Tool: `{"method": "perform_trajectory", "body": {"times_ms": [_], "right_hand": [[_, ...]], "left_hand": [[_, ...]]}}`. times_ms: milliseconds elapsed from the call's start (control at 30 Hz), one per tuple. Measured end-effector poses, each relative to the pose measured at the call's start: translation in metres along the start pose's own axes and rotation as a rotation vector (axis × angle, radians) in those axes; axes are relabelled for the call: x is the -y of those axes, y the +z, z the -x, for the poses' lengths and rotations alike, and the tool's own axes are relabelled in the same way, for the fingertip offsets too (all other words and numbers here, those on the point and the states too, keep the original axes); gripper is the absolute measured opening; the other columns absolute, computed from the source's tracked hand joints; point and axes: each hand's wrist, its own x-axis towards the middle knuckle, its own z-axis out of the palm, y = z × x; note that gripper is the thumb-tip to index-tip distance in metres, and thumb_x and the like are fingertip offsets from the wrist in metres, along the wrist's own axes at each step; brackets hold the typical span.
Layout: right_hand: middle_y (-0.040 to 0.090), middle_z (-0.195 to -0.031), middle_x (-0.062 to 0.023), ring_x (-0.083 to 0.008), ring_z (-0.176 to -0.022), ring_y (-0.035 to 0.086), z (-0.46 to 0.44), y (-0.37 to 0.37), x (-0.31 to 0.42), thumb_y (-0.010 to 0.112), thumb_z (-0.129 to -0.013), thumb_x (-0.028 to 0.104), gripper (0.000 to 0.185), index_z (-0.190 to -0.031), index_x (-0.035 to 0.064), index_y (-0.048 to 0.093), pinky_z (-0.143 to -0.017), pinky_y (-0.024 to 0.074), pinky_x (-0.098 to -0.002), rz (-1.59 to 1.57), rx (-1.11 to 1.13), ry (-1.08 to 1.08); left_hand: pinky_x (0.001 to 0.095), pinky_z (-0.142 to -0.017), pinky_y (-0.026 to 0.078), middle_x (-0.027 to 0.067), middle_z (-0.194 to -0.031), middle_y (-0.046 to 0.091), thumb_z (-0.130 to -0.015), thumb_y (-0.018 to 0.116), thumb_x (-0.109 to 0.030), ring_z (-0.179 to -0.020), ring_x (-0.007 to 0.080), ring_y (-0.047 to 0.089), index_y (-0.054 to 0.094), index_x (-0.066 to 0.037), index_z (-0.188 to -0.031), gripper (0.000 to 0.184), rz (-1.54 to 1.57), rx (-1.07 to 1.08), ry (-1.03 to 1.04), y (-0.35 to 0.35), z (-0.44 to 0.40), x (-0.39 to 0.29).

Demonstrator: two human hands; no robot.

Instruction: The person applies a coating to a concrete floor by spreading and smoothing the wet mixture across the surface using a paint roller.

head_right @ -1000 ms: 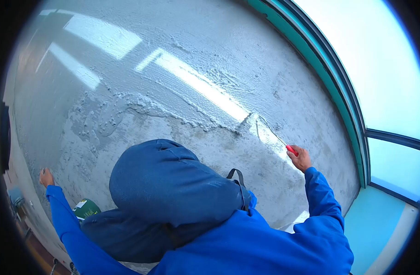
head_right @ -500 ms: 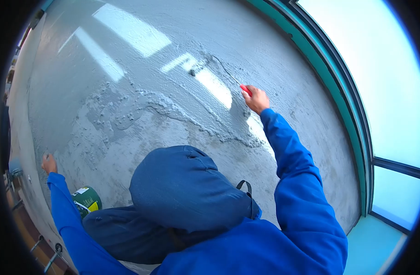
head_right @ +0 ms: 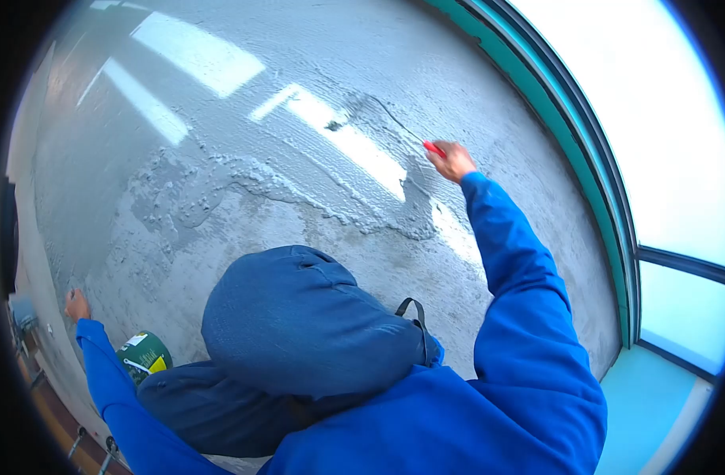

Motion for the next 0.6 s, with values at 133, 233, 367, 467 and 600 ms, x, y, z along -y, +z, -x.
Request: {"method": "perform_trajectory", "body": {"times_ms": [133, 233, 367, 467, 600], "right_hand": [[0.062, -0.089, -0.0194, -0.0355, -0.084, 0.060, 0.118, -0.016, -0.054, 0.059, -0.080, 0.033, 0.035, -0.102, 0.0059, 0.061, -0.075, 0.0458, -0.0427, -0.056, 0.048, 0.221], [0.062, -0.086, -0.0198, -0.0359, -0.084, 0.059, 0.198, -0.023, -0.090, 0.060, -0.079, 0.032, 0.032, -0.100, 0.0078, 0.062, -0.073, 0.0455, -0.0432, 0.010, 0.045, 0.370], [0.063, -0.084, -0.0182, -0.0337, -0.081, 0.060, 0.288, -0.039, -0.137, 0.063, -0.077, 0.032, 0.034, -0.101, 0.0073, 0.062, -0.072, 0.0457, -0.0420, 0.043, 0.096, 0.535], [0.064, -0.082, -0.0162, -0.0292, -0.079, 0.061, 0.329, -0.061, -0.166, 0.064, -0.077, 0.032, 0.036, -0.103, 0.0067, 0.062, -0.071, 0.0459, -0.0401, 0.023, 0.125, 0.603], [0.063, -0.080, -0.0153, -0.0243, -0.076, 0.061, 0.330, -0.073, -0.189, 0.064, -0.078, 0.030, 0.036, -0.105, 0.0059, 0.061, -0.070, 0.0461, -0.0375, -0.049, 0.165, 0.730]], "left_hand": [[0.0414, -0.092, 0.040, 0.0256, -0.126, 0.038, -0.085, 0.052, -0.038, -0.110, 0.0372, 0.044, 0.052, -0.011, -0.122, 0.046, -0.134, 0.027, 0.085, 0.006, -0.008, -0.017], [0.0417, -0.092, 0.040, 0.0251, -0.126, 0.038, -0.086, 0.050, -0.037, -0.109, 0.0373, 0.046, 0.052, -0.010, -0.123, 0.045, -0.058, 0.024, 0.119, 0.018, -0.017, -0.030], [0.0423, -0.090, 0.042, 0.0242, -0.127, 0.036, -0.087, 0.050, -0.038, -0.109, 0.0365, 0.046, 0.052, -0.010, -0.123, 0.045, 0.014, 0.073, 0.129, 0.020, -0.018, -0.052], [0.0426, -0.089, 0.043, 0.0230, -0.128, 0.034, -0.087, 0.049, -0.039, -0.109, 0.0359, 0.046, 0.052, -0.011, -0.122, 0.045, 0.077, 0.100, 0.095, 0.027, -0.028, -0.049], [0.0431, -0.089, 0.043, 0.0217, -0.128, 0.035, -0.087, 0.049, -0.039, -0.107, 0.0355, 0.047, 0.052, -0.012, -0.122, 0.045, -0.048, 0.019, 0.135, 0.022, -0.025, -0.038]]}}
